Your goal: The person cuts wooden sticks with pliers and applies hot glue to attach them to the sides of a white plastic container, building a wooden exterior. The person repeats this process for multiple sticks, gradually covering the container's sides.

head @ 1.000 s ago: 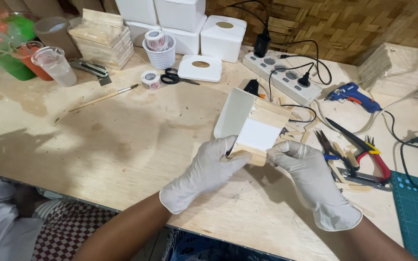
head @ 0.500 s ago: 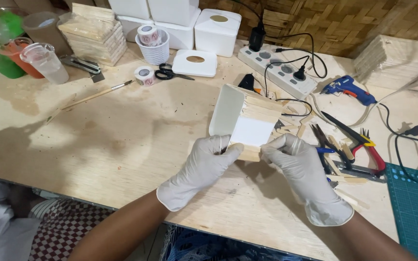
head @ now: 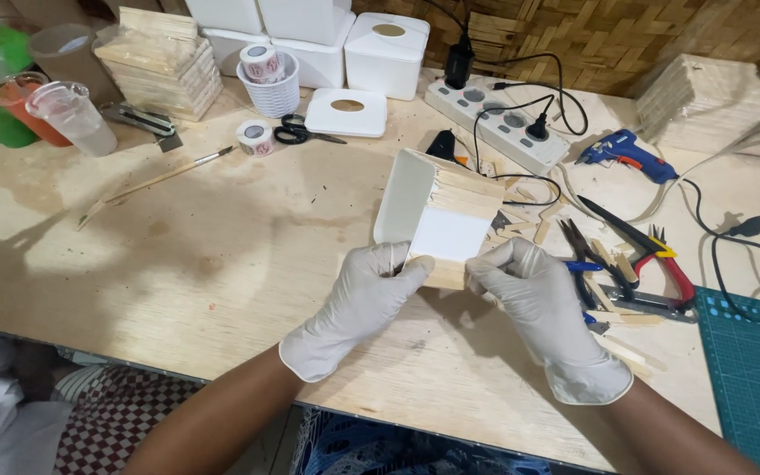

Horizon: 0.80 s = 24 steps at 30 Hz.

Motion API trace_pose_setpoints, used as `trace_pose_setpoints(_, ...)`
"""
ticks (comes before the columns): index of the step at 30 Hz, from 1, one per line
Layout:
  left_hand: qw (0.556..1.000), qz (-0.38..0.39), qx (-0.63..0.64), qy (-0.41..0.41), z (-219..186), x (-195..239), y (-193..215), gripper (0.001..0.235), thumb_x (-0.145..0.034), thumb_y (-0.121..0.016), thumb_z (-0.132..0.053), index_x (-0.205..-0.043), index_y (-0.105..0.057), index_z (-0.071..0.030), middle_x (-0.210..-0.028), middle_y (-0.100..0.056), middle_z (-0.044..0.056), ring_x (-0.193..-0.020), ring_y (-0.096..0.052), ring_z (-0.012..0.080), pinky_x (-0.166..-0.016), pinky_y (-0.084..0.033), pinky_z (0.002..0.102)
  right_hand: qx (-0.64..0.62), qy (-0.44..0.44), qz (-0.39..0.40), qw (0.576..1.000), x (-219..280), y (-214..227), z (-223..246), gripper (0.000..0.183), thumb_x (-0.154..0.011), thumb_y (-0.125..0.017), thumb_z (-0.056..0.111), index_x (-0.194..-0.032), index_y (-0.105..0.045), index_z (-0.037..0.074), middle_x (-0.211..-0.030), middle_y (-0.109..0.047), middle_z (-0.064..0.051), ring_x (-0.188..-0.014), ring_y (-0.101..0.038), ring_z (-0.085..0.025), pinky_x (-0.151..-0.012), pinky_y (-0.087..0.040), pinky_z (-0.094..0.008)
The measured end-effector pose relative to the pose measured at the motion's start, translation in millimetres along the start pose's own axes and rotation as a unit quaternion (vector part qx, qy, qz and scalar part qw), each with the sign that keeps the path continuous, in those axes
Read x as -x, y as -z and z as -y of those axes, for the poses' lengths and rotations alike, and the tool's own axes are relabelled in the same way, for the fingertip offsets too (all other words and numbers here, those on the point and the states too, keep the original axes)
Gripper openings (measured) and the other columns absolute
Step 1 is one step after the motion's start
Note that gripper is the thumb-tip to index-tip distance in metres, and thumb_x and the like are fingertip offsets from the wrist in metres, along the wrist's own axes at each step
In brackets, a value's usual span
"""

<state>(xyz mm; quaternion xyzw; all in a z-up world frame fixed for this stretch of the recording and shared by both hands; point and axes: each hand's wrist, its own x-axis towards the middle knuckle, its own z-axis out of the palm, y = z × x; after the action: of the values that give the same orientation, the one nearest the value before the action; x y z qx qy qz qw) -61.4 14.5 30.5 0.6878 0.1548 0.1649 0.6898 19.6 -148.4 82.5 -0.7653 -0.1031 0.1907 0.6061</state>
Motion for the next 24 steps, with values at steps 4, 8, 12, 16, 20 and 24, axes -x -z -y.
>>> trace_pose_setpoints(4, 1.000, -0.002, 0.009, 0.008, 47, -15, 4, 0.010, -0.091, -0.073, -0.014, -0.088, -0.082, -0.009, -0.072, -0.075, 0.001, -0.078, -0.056, 0.0072, -0.081, -0.054, 0.028, -0.003, 0.003, -0.003, 1.000, -1, -2, -2, 0.014, -0.082, -0.084, 0.006, -0.079, -0.071, 0.001, -0.064, -0.069, -0.011, -0.065, -0.064, -0.013, -0.061, -0.052, -0.024)
trace_pose_setpoints(8, 1.000, 0.001, 0.005, 0.011, 50, -16, 4, 0.011, -0.092, -0.073, -0.015, -0.088, -0.082, -0.009, -0.072, -0.076, 0.003, -0.077, -0.056, 0.0067, -0.081, -0.054, 0.028, -0.008, -0.001, 0.003, 1.000, -2, -3, -5, 0.017, -0.084, -0.084, 0.010, -0.082, -0.069, 0.002, -0.067, -0.071, -0.011, -0.068, -0.065, -0.013, -0.065, -0.054, -0.024)
trace_pose_setpoints(12, 1.000, 0.002, 0.013, 0.021, -14, 2, -1, 0.011, -0.091, -0.073, -0.013, -0.088, -0.082, -0.008, -0.071, -0.074, 0.001, -0.077, -0.056, 0.0078, -0.081, -0.054, 0.028, 0.023, 0.008, 0.016, 1.000, 0, -3, -5, 0.016, -0.087, -0.083, 0.012, -0.083, -0.070, 0.004, -0.068, -0.073, -0.011, -0.067, -0.063, -0.012, -0.065, -0.053, -0.023)
trace_pose_setpoints(16, 1.000, 0.001, 0.016, 0.024, -20, 3, -1, 0.011, -0.091, -0.072, -0.012, -0.089, -0.082, -0.007, -0.071, -0.074, 0.001, -0.076, -0.057, 0.0087, -0.081, -0.055, 0.029, 0.008, 0.022, 0.016, 1.000, -7, -2, -18, 0.016, -0.087, -0.083, 0.011, -0.083, -0.070, 0.004, -0.068, -0.073, -0.010, -0.067, -0.061, -0.012, -0.064, -0.052, -0.023)
trace_pose_setpoints(20, 0.999, 0.000, 0.010, 0.033, -1, -3, 1, 0.012, -0.091, -0.072, -0.011, -0.087, -0.082, -0.008, -0.071, -0.074, 0.001, -0.077, -0.057, 0.0084, -0.080, -0.054, 0.028, 0.000, 0.017, 0.018, 1.000, -2, -5, -12, 0.020, -0.087, -0.085, 0.014, -0.081, -0.069, 0.003, -0.068, -0.073, -0.012, -0.066, -0.060, -0.013, -0.063, -0.051, -0.024)
trace_pose_setpoints(24, 1.000, -0.008, 0.001, 0.024, -3, -3, -1, 0.010, -0.090, -0.074, -0.012, -0.091, -0.083, -0.007, -0.073, -0.075, 0.002, -0.079, -0.057, 0.0092, -0.081, -0.054, 0.029, -0.003, 0.028, 0.026, 0.999, -5, -3, -17, 0.021, -0.089, -0.084, 0.015, -0.084, -0.067, 0.003, -0.070, -0.073, -0.011, -0.069, -0.060, -0.013, -0.068, -0.050, -0.025)
